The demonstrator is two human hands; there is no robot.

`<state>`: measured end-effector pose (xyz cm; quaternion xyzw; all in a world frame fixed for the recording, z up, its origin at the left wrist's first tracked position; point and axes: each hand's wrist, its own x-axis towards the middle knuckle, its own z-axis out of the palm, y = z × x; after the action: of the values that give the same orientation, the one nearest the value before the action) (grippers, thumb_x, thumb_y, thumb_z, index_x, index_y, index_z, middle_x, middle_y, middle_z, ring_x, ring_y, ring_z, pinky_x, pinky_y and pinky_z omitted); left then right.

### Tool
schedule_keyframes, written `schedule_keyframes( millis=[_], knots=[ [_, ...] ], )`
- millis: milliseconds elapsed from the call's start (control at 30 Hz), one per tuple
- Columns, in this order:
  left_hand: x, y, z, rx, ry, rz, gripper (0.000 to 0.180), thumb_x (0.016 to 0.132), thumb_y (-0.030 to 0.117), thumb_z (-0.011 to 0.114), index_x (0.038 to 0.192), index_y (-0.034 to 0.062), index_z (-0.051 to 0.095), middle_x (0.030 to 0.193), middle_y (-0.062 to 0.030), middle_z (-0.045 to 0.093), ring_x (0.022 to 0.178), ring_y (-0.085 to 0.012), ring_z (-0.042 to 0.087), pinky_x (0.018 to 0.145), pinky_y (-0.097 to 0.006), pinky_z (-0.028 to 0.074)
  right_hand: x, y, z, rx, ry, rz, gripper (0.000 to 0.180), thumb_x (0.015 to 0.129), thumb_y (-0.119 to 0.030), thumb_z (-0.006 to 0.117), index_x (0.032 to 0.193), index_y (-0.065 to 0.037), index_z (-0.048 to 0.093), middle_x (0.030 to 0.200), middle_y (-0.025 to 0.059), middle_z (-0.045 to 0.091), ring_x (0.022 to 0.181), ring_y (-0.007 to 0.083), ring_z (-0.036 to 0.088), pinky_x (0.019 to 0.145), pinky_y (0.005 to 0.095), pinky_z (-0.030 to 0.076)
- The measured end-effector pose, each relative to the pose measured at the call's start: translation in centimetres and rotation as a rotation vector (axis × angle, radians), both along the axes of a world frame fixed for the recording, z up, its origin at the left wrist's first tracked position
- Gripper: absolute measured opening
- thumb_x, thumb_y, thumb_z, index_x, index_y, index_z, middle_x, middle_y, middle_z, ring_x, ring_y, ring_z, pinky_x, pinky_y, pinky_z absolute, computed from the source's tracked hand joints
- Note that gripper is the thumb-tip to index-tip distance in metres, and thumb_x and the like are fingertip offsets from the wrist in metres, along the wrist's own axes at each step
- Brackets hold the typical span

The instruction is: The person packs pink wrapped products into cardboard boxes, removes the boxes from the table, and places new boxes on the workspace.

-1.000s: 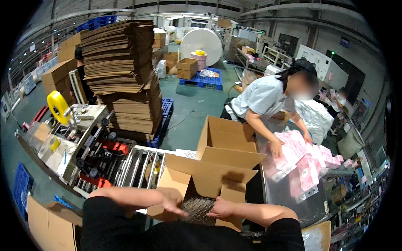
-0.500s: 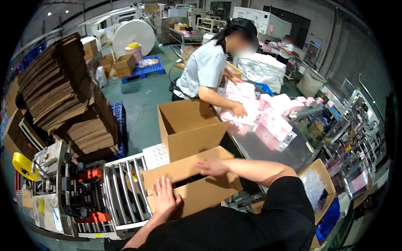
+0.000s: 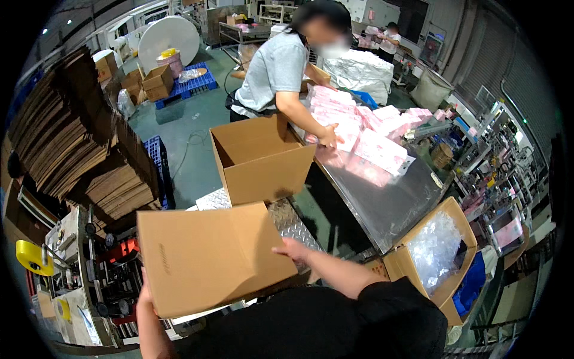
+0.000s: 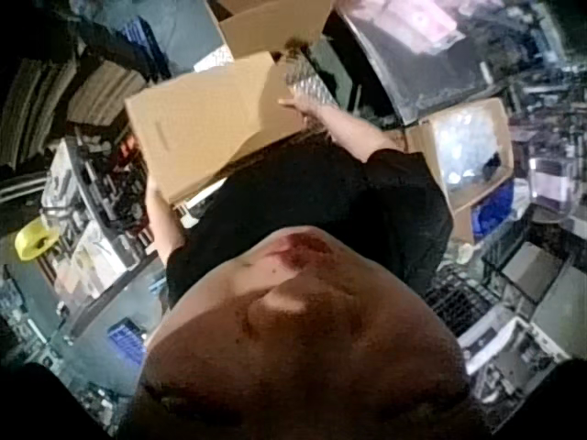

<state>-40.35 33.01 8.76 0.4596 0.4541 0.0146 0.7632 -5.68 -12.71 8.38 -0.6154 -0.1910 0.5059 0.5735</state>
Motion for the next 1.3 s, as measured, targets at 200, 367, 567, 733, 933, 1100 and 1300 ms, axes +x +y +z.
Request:
schedule_keyframes(
  millis=[200, 367, 567, 733, 933, 1100, 1300],
  knots=[
    [2.9, -4.1, 2.9, -0.297, -0.075, -0.147, 0.086, 0.094, 0.067, 0.029, 0.152, 0.0042, 0.017, 0.158, -0.0146, 0.019, 0.144, -0.0298, 0.021, 0.115, -0.047, 0.022, -0.3, 2.5, 23.7, 0.300, -0.131, 0.171, 0.057, 0.087, -0.005, 0.052, 0.140, -0.002, 0.032, 0.126, 0.0073, 0.054, 0.113, 0.0173, 0.053, 0.098, 0.0348, 0.043],
    [10.3, -13.2, 5.4, 0.249, -0.017, -0.251, 0.086, 0.091, 0.063, 0.042, 0.150, 0.0034, 0.023, 0.152, -0.0163, 0.030, 0.139, -0.0300, 0.031, 0.112, -0.042, 0.028, -8.0, 10.5, 13.8, -0.149, -0.764, 0.438, 0.030, 0.089, -0.018, 0.054, 0.110, 0.003, 0.052, 0.093, 0.0187, 0.068, 0.090, 0.0289, 0.067, 0.073, 0.0423, 0.053],
    [6.9, -12.8, -2.1, 0.764, 0.181, -0.463, 0.047, 0.088, 0.012, 0.064, 0.131, -0.0002, 0.048, 0.115, -0.0155, 0.066, 0.104, -0.0244, 0.063, 0.091, -0.036, 0.049, -2.4, 9.8, 19.6, -0.588, -0.911, 0.827, 0.042, 0.087, -0.038, 0.060, 0.105, 0.000, 0.065, 0.108, 0.0202, 0.065, 0.102, 0.0331, 0.062, 0.089, 0.0461, 0.049],
    [1.9, -7.9, -2.4, 0.274, -0.111, -0.212, 0.056, 0.088, -0.003, 0.060, 0.140, 0.0041, 0.039, 0.123, -0.0113, 0.060, 0.110, -0.0233, 0.060, 0.091, -0.035, 0.050, 13.5, -10.2, 5.3, -0.767, -1.445, 0.841, 0.098, 0.081, -0.052, 0.064, 0.142, 0.013, 0.026, 0.154, 0.0319, 0.012, 0.146, 0.0383, 0.014, 0.119, 0.0407, 0.015],
    [6.3, -12.5, -7.2, 0.758, 0.840, -0.334, 0.122, 0.078, 0.058, 0.071, 0.151, 0.0116, -0.016, 0.152, -0.0350, 0.013, 0.142, -0.0428, 0.021, 0.113, -0.047, 0.025, 14.3, -12.9, -2.7, -0.742, -0.948, 0.511, 0.114, 0.078, -0.060, 0.065, 0.148, 0.009, 0.008, 0.153, 0.0357, -0.001, 0.145, 0.0451, 0.004, 0.119, 0.0421, 0.011],
    [15.7, -20.9, -11.2, 0.732, 0.515, -0.786, 0.124, 0.078, 0.066, 0.065, 0.150, 0.0095, -0.018, 0.150, -0.0397, -0.007, 0.143, -0.0489, 0.008, 0.116, -0.047, 0.014, 19.7, -20.0, -4.1, -0.874, -0.840, 0.424, 0.089, 0.086, -0.056, 0.056, 0.148, 0.000, 0.025, 0.151, 0.0277, 0.022, 0.138, 0.0411, 0.025, 0.114, 0.0472, 0.023],
    [17.8, -18.3, -13.6, 0.786, 0.668, -0.650, 0.074, 0.094, 0.031, 0.058, 0.150, 0.0211, 0.010, 0.138, -0.0217, 0.041, 0.117, -0.0353, 0.051, 0.074, -0.057, 0.052, 15.0, -26.7, 1.5, -0.194, -0.853, -0.275, 0.051, 0.092, -0.031, 0.057, 0.136, -0.006, 0.048, 0.129, 0.0199, 0.057, 0.117, 0.0341, 0.056, 0.100, 0.0399, 0.044]
  ],
)
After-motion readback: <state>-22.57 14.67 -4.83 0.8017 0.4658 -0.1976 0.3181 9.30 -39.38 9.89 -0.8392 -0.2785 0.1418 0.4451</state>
